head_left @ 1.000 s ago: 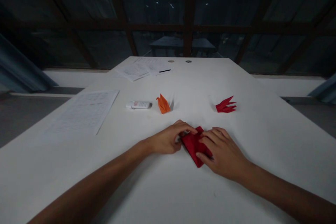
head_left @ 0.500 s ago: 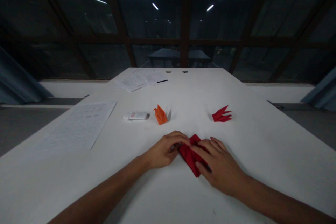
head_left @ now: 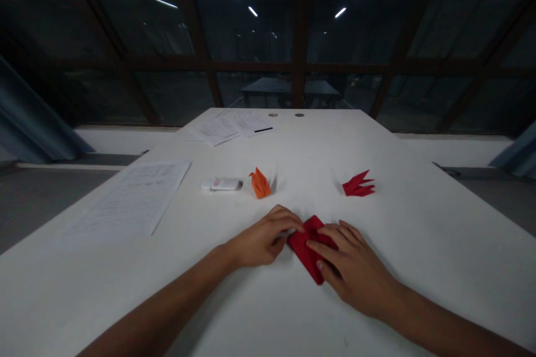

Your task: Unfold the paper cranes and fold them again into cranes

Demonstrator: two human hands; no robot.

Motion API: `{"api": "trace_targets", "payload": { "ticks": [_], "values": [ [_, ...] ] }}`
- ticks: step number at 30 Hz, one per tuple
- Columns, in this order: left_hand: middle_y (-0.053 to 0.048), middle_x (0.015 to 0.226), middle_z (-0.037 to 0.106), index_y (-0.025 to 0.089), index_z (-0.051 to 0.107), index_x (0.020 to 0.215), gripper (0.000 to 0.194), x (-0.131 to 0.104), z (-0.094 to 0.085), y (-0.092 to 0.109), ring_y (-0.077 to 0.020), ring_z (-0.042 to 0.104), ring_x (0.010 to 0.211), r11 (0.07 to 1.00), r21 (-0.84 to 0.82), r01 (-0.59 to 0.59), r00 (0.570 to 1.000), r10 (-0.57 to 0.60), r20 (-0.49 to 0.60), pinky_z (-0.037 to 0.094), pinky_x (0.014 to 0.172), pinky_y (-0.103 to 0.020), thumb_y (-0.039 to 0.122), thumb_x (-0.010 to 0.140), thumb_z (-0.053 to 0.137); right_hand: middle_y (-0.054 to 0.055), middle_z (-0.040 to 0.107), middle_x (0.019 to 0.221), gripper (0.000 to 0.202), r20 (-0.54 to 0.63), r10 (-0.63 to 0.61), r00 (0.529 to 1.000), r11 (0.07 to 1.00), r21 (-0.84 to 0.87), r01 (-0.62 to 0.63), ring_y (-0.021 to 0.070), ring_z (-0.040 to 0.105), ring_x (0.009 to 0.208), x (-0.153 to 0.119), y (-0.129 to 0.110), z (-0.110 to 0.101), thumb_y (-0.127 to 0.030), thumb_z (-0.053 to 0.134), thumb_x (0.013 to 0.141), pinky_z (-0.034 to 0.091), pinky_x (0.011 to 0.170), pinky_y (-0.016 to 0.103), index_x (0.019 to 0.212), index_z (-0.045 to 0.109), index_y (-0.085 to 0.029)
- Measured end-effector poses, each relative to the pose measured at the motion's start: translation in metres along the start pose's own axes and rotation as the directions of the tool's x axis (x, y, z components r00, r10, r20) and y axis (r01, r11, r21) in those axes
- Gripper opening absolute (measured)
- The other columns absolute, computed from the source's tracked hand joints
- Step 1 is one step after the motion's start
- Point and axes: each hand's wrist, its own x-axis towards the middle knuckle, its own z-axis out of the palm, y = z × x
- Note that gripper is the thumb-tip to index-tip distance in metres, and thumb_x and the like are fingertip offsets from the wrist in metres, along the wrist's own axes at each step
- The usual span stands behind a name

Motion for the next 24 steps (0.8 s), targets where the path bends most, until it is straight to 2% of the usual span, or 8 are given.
{"api": "trace_targets", "payload": {
  "ticks": [8, 13, 17, 19, 22, 24],
  "values": [
    [-0.008, 0.119, 0.065, 0.021, 0.065, 0.122, 0.034, 0.000, 0.006, -0.001, -0.0177, 0.058, 0.115, 0.999, -0.019, 0.040, 0.999, -0.040, -0.001, 0.048, 0.105, -0.033, 0.005, 0.095, 0.052, 0.007, 0.063, 0.135, 0.039, -0.014, 0.019, 1.000, 0.999, 0.051, -0.018, 0.0287, 0.054, 0.127, -0.001, 0.000, 0.002, -0.024, 0.060, 0.094, 0.042, 0.113, 0.055, 0.131, 0.067, -0.031],
    [-0.008, 0.114, 0.065, 0.022, 0.067, 0.118, 0.023, 0.003, 0.013, -0.003, -0.0185, 0.059, 0.111, 0.997, -0.004, 0.072, 0.996, -0.072, -0.052, 0.049, 0.102, -0.034, 0.018, 0.099, 0.056, 0.008, 0.060, 0.140, 0.037, 0.013, 0.024, 1.000, 0.998, 0.058, -0.024, 0.0304, 0.051, 0.133, -0.001, -0.002, 0.002, -0.027, 0.061, 0.094, 0.035, 0.118, 0.058, 0.130, 0.067, -0.030],
    [-0.007, 0.123, 0.063, 0.024, 0.067, 0.121, 0.029, 0.004, 0.013, 0.000, -0.0198, 0.057, 0.118, 0.999, 0.007, 0.041, 0.999, -0.041, 0.001, 0.046, 0.107, -0.036, 0.014, 0.094, 0.060, 0.007, 0.059, 0.145, 0.036, 0.039, 0.039, 0.998, 0.994, 0.097, -0.042, 0.0290, 0.051, 0.136, -0.002, -0.003, 0.001, -0.033, 0.060, 0.096, 0.032, 0.121, 0.057, 0.131, 0.067, -0.031],
    [-0.007, 0.127, 0.062, 0.024, 0.069, 0.115, 0.032, 0.004, 0.010, 0.000, -0.0206, 0.056, 0.120, 1.000, 0.016, 0.017, 0.999, -0.018, 0.044, 0.045, 0.109, -0.036, 0.008, 0.088, 0.063, 0.007, 0.058, 0.146, 0.037, 0.058, 0.038, 0.998, 0.994, 0.101, -0.044, 0.0288, 0.050, 0.138, -0.002, -0.002, 0.001, -0.033, 0.058, 0.097, 0.031, 0.121, 0.057, 0.133, 0.066, -0.031],
    [-0.006, 0.123, 0.064, 0.022, 0.071, 0.103, 0.029, 0.003, 0.007, 0.000, -0.0218, 0.057, 0.116, 0.999, 0.040, 0.012, 0.998, -0.015, 0.066, 0.046, 0.106, -0.037, 0.004, 0.081, 0.065, 0.007, 0.057, 0.149, 0.040, 0.074, 0.033, 0.997, 0.995, 0.089, -0.040, 0.0285, 0.048, 0.142, -0.002, 0.001, 0.003, -0.033, 0.057, 0.098, 0.030, 0.122, 0.058, 0.137, 0.063, -0.029],
    [-0.007, 0.116, 0.067, 0.021, 0.071, 0.100, 0.021, 0.004, 0.006, 0.001, -0.0222, 0.058, 0.112, 0.999, 0.046, 0.015, 0.997, -0.018, 0.072, 0.047, 0.104, -0.037, 0.009, 0.084, 0.067, 0.008, 0.056, 0.151, 0.044, 0.076, 0.037, 0.996, 0.995, 0.089, -0.044, 0.0280, 0.047, 0.143, -0.002, 0.002, 0.003, -0.033, 0.056, 0.099, 0.030, 0.123, 0.058, 0.143, 0.058, -0.025]
  ]
}}
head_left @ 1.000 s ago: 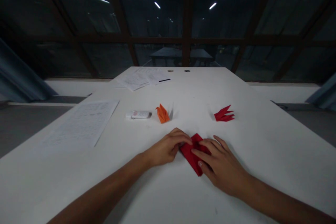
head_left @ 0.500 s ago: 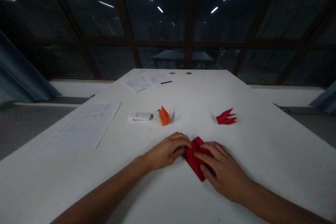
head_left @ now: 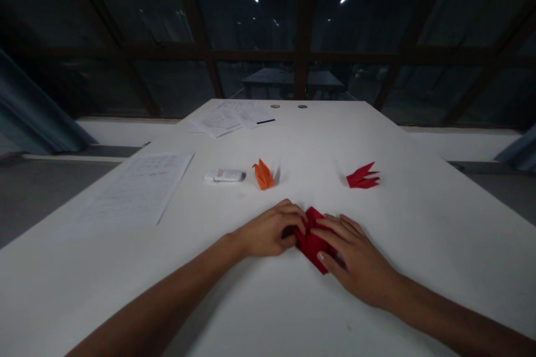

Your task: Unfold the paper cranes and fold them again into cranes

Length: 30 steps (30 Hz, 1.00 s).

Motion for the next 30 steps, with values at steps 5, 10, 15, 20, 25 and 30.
{"api": "trace_targets", "payload": {
  "ticks": [5, 10, 15, 20, 25, 30],
  "values": [
    [-0.008, 0.106, 0.069, 0.019, 0.067, 0.107, 0.016, 0.006, 0.003, 0.003, -0.0220, 0.059, 0.103, 0.998, 0.042, 0.054, 0.998, -0.053, -0.017, 0.047, 0.099, -0.038, 0.028, 0.099, 0.055, 0.009, 0.057, 0.152, 0.045, 0.014, -0.011, 1.000, 0.999, 0.045, 0.010, 0.0243, 0.046, 0.145, 0.001, 0.001, -0.001, -0.032, 0.041, 0.107, 0.030, 0.123, 0.056, 0.149, 0.051, -0.020],
    [-0.009, 0.120, 0.066, 0.022, 0.053, 0.134, 0.040, 0.009, 0.014, 0.005, -0.0253, 0.058, 0.109, 0.985, 0.092, 0.149, 0.985, -0.139, -0.104, 0.047, 0.100, -0.042, 0.027, 0.095, 0.059, 0.011, 0.057, 0.151, 0.051, -0.023, 0.013, 1.000, 1.000, 0.014, -0.013, 0.0279, 0.046, 0.145, 0.000, 0.002, 0.005, -0.035, 0.055, 0.099, 0.029, 0.123, 0.059, 0.147, 0.052, -0.020],
    [-0.008, 0.122, 0.062, 0.023, 0.053, 0.135, 0.052, 0.011, 0.023, 0.007, -0.0266, 0.057, 0.111, 0.969, 0.157, 0.191, 0.977, -0.172, -0.126, 0.046, 0.104, -0.043, 0.018, 0.085, 0.062, 0.012, 0.054, 0.153, 0.059, -0.035, 0.009, 0.999, 1.000, -0.017, -0.009, 0.0283, 0.046, 0.144, -0.001, -0.003, 0.006, -0.038, 0.063, 0.093, 0.029, 0.123, 0.058, 0.149, 0.050, -0.021],
    [-0.009, 0.126, 0.060, 0.021, 0.053, 0.133, 0.046, 0.011, 0.025, 0.005, -0.0261, 0.054, 0.115, 0.960, 0.180, 0.216, 0.969, -0.188, -0.163, 0.046, 0.105, -0.043, 0.016, 0.088, 0.057, 0.008, 0.054, 0.153, 0.050, -0.001, -0.032, 0.999, 0.999, -0.038, 0.032, 0.0297, 0.044, 0.145, -0.001, -0.006, 0.002, -0.047, 0.064, 0.092, 0.020, 0.125, 0.062, 0.137, 0.062, -0.027],
    [-0.010, 0.125, 0.061, 0.019, 0.053, 0.130, 0.040, 0.014, 0.028, 0.001, -0.0258, 0.054, 0.113, 0.942, 0.210, 0.262, 0.954, -0.219, -0.206, 0.046, 0.106, -0.045, 0.012, 0.091, 0.050, 0.006, 0.055, 0.153, 0.049, 0.018, 0.011, 1.000, 0.999, -0.033, -0.010, 0.0302, 0.042, 0.146, 0.000, -0.009, 0.003, -0.052, 0.057, 0.097, 0.017, 0.125, 0.064, 0.140, 0.059, -0.030],
    [-0.010, 0.123, 0.062, 0.019, 0.054, 0.127, 0.035, 0.016, 0.032, -0.001, -0.0250, 0.056, 0.112, 0.932, 0.221, 0.288, 0.944, -0.237, -0.229, 0.048, 0.104, -0.044, 0.011, 0.095, 0.043, 0.011, 0.049, 0.157, 0.054, -0.008, -0.078, 0.997, 0.990, -0.116, 0.077, 0.0382, 0.034, 0.149, -0.003, -0.015, 0.000, -0.046, 0.064, 0.093, 0.011, 0.121, 0.073, 0.144, 0.056, -0.031]
  ]
}}
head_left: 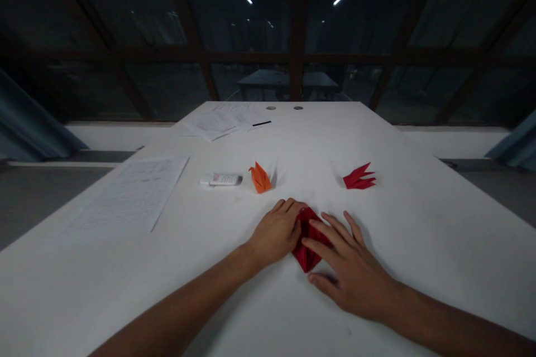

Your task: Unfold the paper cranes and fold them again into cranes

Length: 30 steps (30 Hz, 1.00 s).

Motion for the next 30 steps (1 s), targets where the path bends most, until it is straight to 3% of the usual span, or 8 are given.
{"api": "trace_targets", "payload": {
  "ticks": [2, 6, 11, 14, 18, 25, 28, 30],
  "values": [
    [-0.009, 0.121, 0.063, 0.020, 0.055, 0.127, 0.037, -0.001, 0.001, 0.000, -0.0251, 0.057, 0.112, 1.000, -0.003, 0.019, 1.000, -0.019, -0.009, 0.049, 0.103, -0.043, 0.011, 0.093, 0.046, 0.011, 0.057, 0.148, 0.049, -0.029, -0.051, 0.998, 0.999, 0.013, 0.051, 0.0361, 0.043, 0.143, -0.002, -0.002, 0.000, -0.044, 0.065, 0.092, 0.011, 0.122, 0.071, 0.139, 0.061, -0.030],
    [-0.008, 0.114, 0.064, 0.021, 0.055, 0.127, 0.039, -0.001, 0.002, -0.002, -0.0241, 0.060, 0.107, 0.997, -0.059, 0.056, 0.997, -0.059, -0.040, 0.050, 0.099, -0.041, 0.012, 0.089, 0.052, 0.010, 0.066, 0.135, 0.052, -0.051, -0.088, 0.995, 0.995, 0.038, 0.090, 0.0302, 0.056, 0.130, -0.005, -0.004, 0.001, -0.041, 0.063, 0.094, 0.018, 0.123, 0.064, 0.144, 0.056, -0.027],
    [-0.006, 0.105, 0.066, 0.020, 0.055, 0.130, 0.043, 0.001, -0.002, -0.005, -0.0237, 0.061, 0.101, 0.983, -0.147, 0.114, 0.993, -0.114, 0.004, 0.051, 0.096, -0.041, 0.018, 0.088, 0.060, 0.009, 0.065, 0.134, 0.045, -0.012, -0.095, 0.995, 0.994, 0.051, 0.095, 0.0319, 0.054, 0.128, -0.004, -0.003, 0.000, -0.046, 0.064, 0.093, 0.039, 0.115, 0.057, 0.135, 0.064, -0.029],
    [-0.008, 0.113, 0.065, 0.020, 0.055, 0.135, 0.049, 0.001, -0.007, -0.005, -0.0241, 0.060, 0.104, 0.980, -0.177, 0.096, 0.995, -0.088, 0.052, 0.051, 0.095, -0.041, 0.024, 0.088, 0.066, 0.010, 0.064, 0.133, 0.042, 0.014, -0.104, 0.994, 0.992, 0.071, 0.103, 0.0336, 0.053, 0.128, -0.003, -0.002, -0.002, -0.047, 0.066, 0.092, 0.046, 0.110, 0.053, 0.129, 0.067, -0.027],
    [-0.008, 0.121, 0.065, 0.024, 0.057, 0.137, 0.053, 0.001, -0.012, -0.005, -0.0231, 0.058, 0.101, 0.978, -0.202, 0.045, 0.995, -0.027, 0.093, 0.049, 0.095, -0.041, 0.023, 0.085, 0.071, 0.010, 0.063, 0.133, 0.041, 0.031, -0.105, 0.994, 0.991, 0.085, 0.102, 0.0335, 0.052, 0.128, -0.003, 0.000, -0.003, -0.046, 0.066, 0.092, 0.047, 0.109, 0.052, 0.129, 0.067, -0.027],
    [-0.003, 0.108, 0.062, 0.025, 0.061, 0.129, 0.057, 0.003, -0.009, -0.010, -0.0168, 0.056, 0.087, 0.910, -0.393, 0.129, 0.992, -0.114, 0.061, 0.050, 0.083, -0.033, 0.012, 0.075, 0.075, 0.009, 0.061, 0.135, 0.037, 0.077, -0.129, 0.989, 0.984, 0.132, 0.118, 0.0311, 0.047, 0.132, -0.002, -0.001, -0.007, -0.045, 0.061, 0.096, 0.043, 0.113, 0.049, 0.127, 0.066, -0.025],
    [-0.001, 0.101, 0.061, 0.025, 0.057, 0.133, 0.065, 0.004, -0.007, -0.011, -0.0154, 0.054, 0.084, 0.865, -0.474, 0.166, 0.986, -0.142, 0.085, 0.049, 0.080, -0.030, 0.010, 0.073, 0.075, 0.010, 0.060, 0.136, 0.037, 0.083, -0.135, 0.987, 0.982, 0.144, 0.123, 0.0311, 0.046, 0.132, -0.002, -0.001, -0.008, -0.045, 0.060, 0.097, 0.042, 0.114, 0.049, 0.126, 0.066, -0.024],
    [0.001, 0.092, 0.059, 0.024, 0.058, 0.130, 0.059, 0.004, -0.007, -0.012, -0.0141, 0.054, 0.079, 0.846, -0.498, 0.191, 0.981, -0.149, 0.124, 0.048, 0.075, -0.028, 0.010, 0.075, 0.073, 0.009, 0.060, 0.136, 0.037, 0.084, -0.148, 0.985, 0.979, 0.151, 0.134, 0.0310, 0.046, 0.132, -0.001, -0.002, -0.010, -0.044, 0.059, 0.097, 0.042, 0.113, 0.048, 0.127, 0.066, -0.023]
  ]
}}
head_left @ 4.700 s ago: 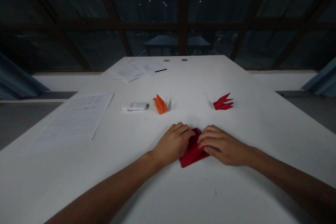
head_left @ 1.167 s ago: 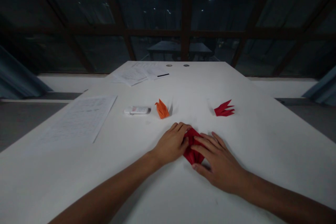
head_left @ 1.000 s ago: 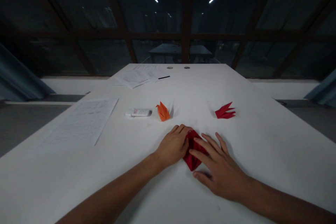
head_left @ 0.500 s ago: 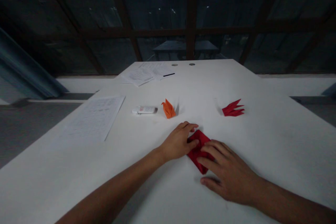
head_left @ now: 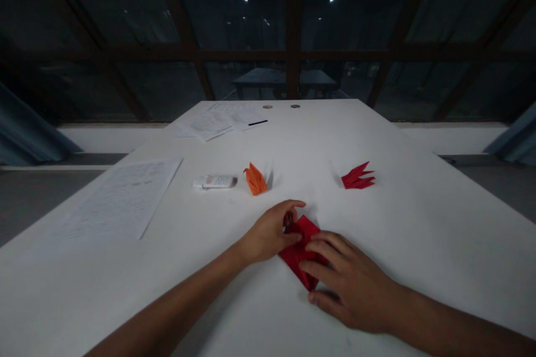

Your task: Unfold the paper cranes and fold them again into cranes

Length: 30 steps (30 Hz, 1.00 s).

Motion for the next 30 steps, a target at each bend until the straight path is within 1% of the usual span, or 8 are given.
{"api": "trace_targets", "payload": {
  "ticks": [4, 6, 9, 14, 19, 23, 28, 30],
  "values": [
    [0.000, 0.087, 0.059, 0.020, 0.069, 0.099, 0.016, 0.001, -0.005, 0.003, -0.0139, 0.054, 0.076, 0.995, 0.095, -0.033, 0.999, 0.030, 0.038, 0.046, 0.071, -0.026, 0.017, 0.083, 0.067, 0.006, 0.061, 0.139, 0.037, 0.034, -0.058, 0.998, 0.998, 0.002, 0.058, 0.0289, 0.048, 0.132, 0.002, -0.001, -0.003, -0.042, 0.057, 0.099, 0.042, 0.114, 0.046, 0.132, 0.063, -0.026],
    [-0.001, 0.089, 0.060, 0.019, 0.069, 0.090, 0.005, 0.001, -0.006, 0.005, -0.0150, 0.056, 0.079, 0.986, 0.149, -0.070, 0.997, 0.068, 0.020, 0.047, 0.073, -0.026, 0.020, 0.085, 0.068, 0.006, 0.061, 0.140, 0.037, 0.048, -0.074, 0.996, 0.997, -0.007, 0.074, 0.0286, 0.048, 0.132, 0.003, -0.001, -0.004, -0.043, 0.057, 0.100, 0.041, 0.115, 0.046, 0.133, 0.062, -0.027],
    [-0.001, 0.088, 0.063, 0.020, 0.068, 0.092, 0.007, -0.002, -0.004, 0.007, -0.0166, 0.057, 0.082, 0.979, 0.188, -0.082, 0.996, 0.087, -0.014, 0.047, 0.075, -0.028, 0.021, 0.085, 0.069, 0.006, 0.060, 0.143, 0.039, 0.057, -0.069, 0.996, 0.997, -0.028, 0.071, 0.0291, 0.047, 0.135, 0.003, 0.001, -0.004, -0.044, 0.056, 0.100, 0.040, 0.116, 0.046, 0.135, 0.062, -0.027],
    [-0.001, 0.091, 0.066, 0.021, 0.065, 0.097, 0.009, -0.008, 0.000, 0.006, -0.0162, 0.059, 0.082, 0.981, 0.188, -0.050, 0.995, 0.065, -0.073, 0.046, 0.077, -0.029, 0.018, 0.088, 0.065, 0.003, 0.047, 0.159, 0.051, 0.089, -0.085, 0.992, 0.995, -0.047, 0.090, 0.0301, 0.044, 0.139, 0.002, 0.003, -0.001, -0.047, 0.052, 0.102, 0.038, 0.119, 0.049, 0.148, 0.051, -0.027],
    [-0.001, 0.088, 0.065, 0.021, 0.066, 0.092, 0.004, -0.013, -0.008, 0.008, -0.0171, 0.058, 0.087, 0.964, 0.181, -0.194, 0.981, 0.189, 0.041, 0.045, 0.081, -0.030, 0.025, 0.091, 0.067, 0.004, 0.057, 0.151, 0.051, 0.076, -0.085, 0.993, 0.995, -0.050, 0.089, 0.0291, 0.045, 0.140, 0.002, 0.004, 0.002, -0.048, 0.051, 0.102, 0.036, 0.121, 0.047, 0.147, 0.053, -0.023],
    [-0.002, 0.090, 0.068, 0.020, 0.067, 0.092, 0.005, -0.018, -0.015, 0.013, -0.0184, 0.058, 0.091, 0.918, 0.202, -0.341, 0.935, 0.308, 0.174, 0.044, 0.088, -0.033, 0.023, 0.088, 0.069, 0.006, 0.062, 0.145, 0.051, 0.008, -0.123, 0.992, 0.990, -0.067, 0.124, 0.0287, 0.050, 0.137, -0.001, 0.004, 0.006, -0.043, 0.057, 0.100, 0.039, 0.120, 0.046, 0.146, 0.054, -0.022],
    [-0.003, 0.093, 0.067, 0.019, 0.066, 0.090, 0.014, -0.019, -0.014, 0.013, -0.0196, 0.057, 0.094, 0.884, 0.284, -0.371, 0.923, 0.318, 0.215, 0.044, 0.092, -0.035, 0.009, 0.081, 0.064, 0.015, 0.060, 0.145, 0.041, -0.238, -0.132, 0.962, 0.989, -0.102, 0.111, 0.0261, 0.057, 0.130, -0.004, 0.011, 0.007, -0.023, 0.056, 0.098, 0.049, 0.111, 0.042, 0.137, 0.061, -0.013],
    [-0.003, 0.095, 0.067, 0.020, 0.066, 0.090, 0.015, -0.019, -0.013, 0.012, -0.0199, 0.057, 0.096, 0.876, 0.308, -0.370, 0.923, 0.311, 0.224, 0.044, 0.094, -0.035, 0.009, 0.080, 0.064, 0.015, 0.062, 0.143, 0.041, -0.253, -0.107, 0.961, 0.990, -0.118, 0.079, 0.0279, 0.056, 0.133, -0.002, 0.015, 0.007, -0.025, 0.057, 0.098, 0.046, 0.115, 0.047, 0.137, 0.061, -0.012]
  ]
}}
